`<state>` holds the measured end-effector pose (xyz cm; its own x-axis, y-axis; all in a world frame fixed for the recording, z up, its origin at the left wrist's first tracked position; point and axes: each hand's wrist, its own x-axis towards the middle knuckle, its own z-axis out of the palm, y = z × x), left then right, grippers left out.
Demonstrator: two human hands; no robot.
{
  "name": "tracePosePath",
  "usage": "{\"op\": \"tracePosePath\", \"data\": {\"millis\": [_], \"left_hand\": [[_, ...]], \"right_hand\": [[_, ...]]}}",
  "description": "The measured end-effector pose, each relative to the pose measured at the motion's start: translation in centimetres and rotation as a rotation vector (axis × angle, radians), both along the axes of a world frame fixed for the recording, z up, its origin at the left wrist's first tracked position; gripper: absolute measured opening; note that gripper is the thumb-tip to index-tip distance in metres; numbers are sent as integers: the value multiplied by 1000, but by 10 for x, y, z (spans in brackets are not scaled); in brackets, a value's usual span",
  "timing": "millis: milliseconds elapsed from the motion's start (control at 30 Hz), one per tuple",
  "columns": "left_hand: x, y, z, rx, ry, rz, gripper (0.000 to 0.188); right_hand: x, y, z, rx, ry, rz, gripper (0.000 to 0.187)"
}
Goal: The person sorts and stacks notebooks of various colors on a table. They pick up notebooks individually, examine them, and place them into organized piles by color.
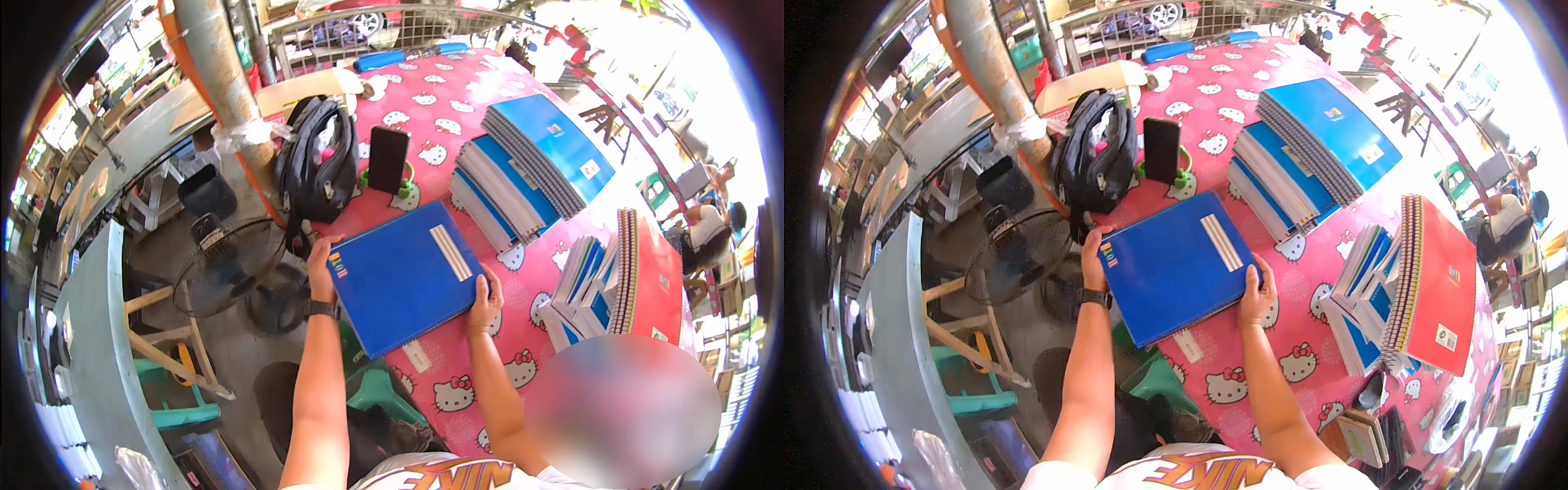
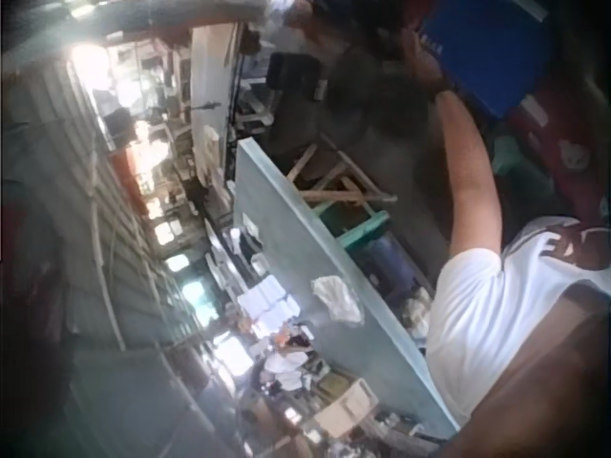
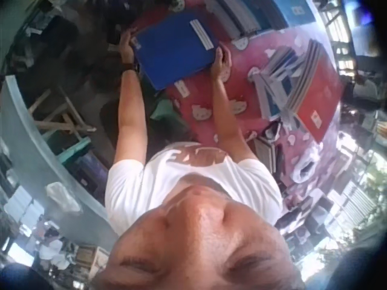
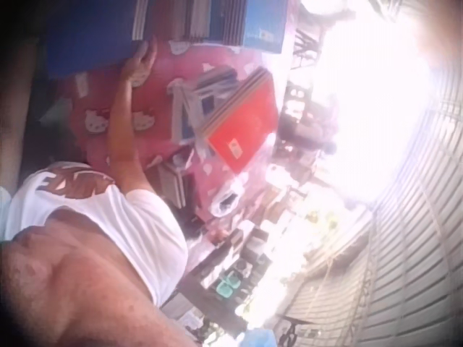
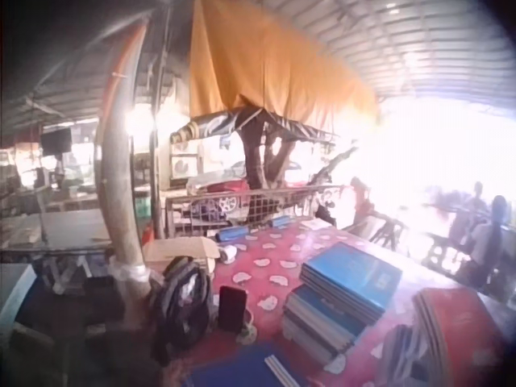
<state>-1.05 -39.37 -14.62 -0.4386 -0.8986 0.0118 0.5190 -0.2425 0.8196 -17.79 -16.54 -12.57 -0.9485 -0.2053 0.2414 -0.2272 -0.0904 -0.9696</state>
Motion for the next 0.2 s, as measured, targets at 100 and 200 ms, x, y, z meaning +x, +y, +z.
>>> {"op": "tracePosePath", "data": {"millis": [100,200], "left_hand": [[7,-16,-26,-141,-25,0,16],[10,-25,-25,-90,-177,-67,14]], "right_hand": [[-5,-2,-18,-132,-119,84,27],[-8,-3,-15,-54,2,94,24]]}}
